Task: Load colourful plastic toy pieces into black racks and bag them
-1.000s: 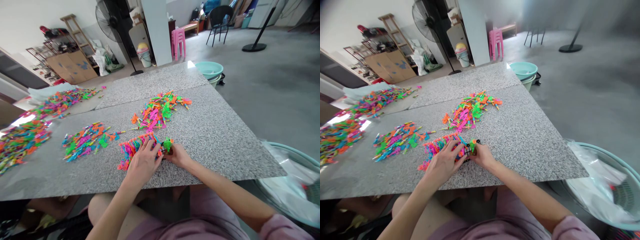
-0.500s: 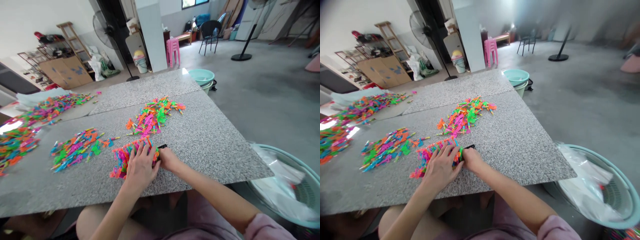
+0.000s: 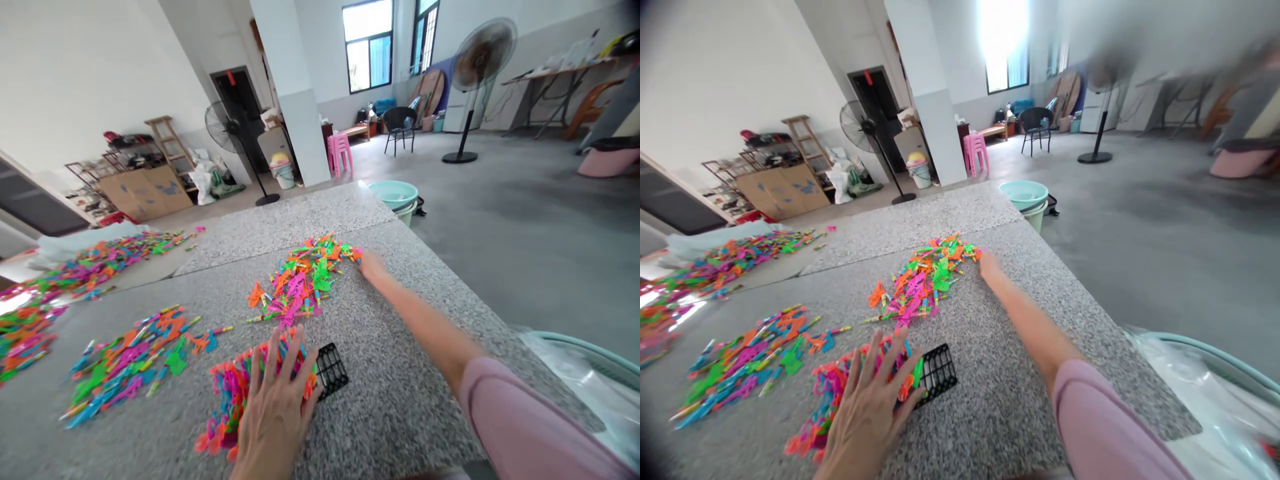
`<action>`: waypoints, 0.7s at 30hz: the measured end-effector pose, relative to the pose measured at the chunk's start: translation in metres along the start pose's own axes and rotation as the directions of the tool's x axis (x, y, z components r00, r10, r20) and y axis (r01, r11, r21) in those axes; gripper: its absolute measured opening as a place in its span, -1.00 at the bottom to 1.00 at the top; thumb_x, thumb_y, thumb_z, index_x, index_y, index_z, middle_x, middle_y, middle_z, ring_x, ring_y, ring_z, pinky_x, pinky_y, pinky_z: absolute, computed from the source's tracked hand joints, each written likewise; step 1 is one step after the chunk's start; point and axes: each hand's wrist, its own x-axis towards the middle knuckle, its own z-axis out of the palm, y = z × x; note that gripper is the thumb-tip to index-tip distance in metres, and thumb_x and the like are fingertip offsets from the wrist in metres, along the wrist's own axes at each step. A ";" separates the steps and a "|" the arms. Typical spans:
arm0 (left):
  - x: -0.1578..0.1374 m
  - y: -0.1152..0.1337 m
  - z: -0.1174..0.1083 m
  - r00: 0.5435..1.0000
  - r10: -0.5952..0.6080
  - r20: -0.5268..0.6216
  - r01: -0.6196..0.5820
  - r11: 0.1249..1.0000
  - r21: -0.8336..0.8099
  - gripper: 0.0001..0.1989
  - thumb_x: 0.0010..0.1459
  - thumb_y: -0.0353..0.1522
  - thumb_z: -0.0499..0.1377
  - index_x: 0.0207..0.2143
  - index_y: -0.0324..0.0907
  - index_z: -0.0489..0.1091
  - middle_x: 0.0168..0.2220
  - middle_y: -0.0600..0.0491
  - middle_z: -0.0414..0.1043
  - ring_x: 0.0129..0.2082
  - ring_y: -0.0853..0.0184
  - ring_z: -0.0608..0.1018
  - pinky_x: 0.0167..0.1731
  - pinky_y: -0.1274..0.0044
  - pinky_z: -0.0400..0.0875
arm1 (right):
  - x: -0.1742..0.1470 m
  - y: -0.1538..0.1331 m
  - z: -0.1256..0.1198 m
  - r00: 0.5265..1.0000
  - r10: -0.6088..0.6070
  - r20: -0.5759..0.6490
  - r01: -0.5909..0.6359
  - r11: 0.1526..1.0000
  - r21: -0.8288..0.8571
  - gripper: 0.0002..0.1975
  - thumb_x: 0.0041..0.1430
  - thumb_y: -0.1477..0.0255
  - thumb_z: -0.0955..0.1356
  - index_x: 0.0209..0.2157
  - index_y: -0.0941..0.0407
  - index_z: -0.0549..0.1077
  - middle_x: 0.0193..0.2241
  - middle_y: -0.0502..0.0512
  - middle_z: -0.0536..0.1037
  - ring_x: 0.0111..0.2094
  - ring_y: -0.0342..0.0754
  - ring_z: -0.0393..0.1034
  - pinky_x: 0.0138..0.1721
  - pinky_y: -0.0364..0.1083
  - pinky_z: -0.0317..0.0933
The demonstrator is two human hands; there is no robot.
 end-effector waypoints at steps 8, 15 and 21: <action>-0.006 -0.008 -0.001 0.996 0.032 0.087 -0.016 0.984 -0.178 -0.57 0.18 -0.30 0.20 0.11 -0.07 0.38 0.19 -0.06 0.34 0.30 -0.13 0.16 0.11 0.00 0.33 | -0.062 0.058 -0.013 0.925 -0.018 0.380 -0.084 0.964 0.251 -0.91 0.16 0.57 0.28 -0.39 0.18 0.41 -0.50 0.05 0.52 -0.45 -0.14 0.46 -0.38 -0.21 0.36; -0.001 -0.007 -0.017 0.976 0.050 0.214 0.014 0.956 -0.291 -0.66 0.19 -0.38 0.19 0.03 -0.10 0.40 0.13 -0.09 0.33 0.34 -0.09 0.08 0.20 0.00 0.22 | -0.135 0.020 0.036 0.821 -0.362 0.441 -0.001 0.772 0.636 -0.85 0.17 0.36 0.34 -0.27 0.14 0.36 -0.54 -0.08 0.42 -0.52 -0.15 0.38 -0.41 -0.16 0.35; -0.001 -0.005 -0.014 0.975 0.030 0.222 0.037 0.956 -0.290 -0.68 0.23 -0.34 0.15 0.04 -0.15 0.35 0.18 -0.10 0.27 0.37 -0.08 0.02 0.22 0.02 0.22 | -0.147 -0.041 0.088 0.846 -0.517 0.130 0.389 0.766 0.512 -0.78 -0.02 0.53 0.42 -0.26 0.15 0.46 -0.37 0.00 0.57 -0.33 -0.09 0.46 -0.24 -0.17 0.27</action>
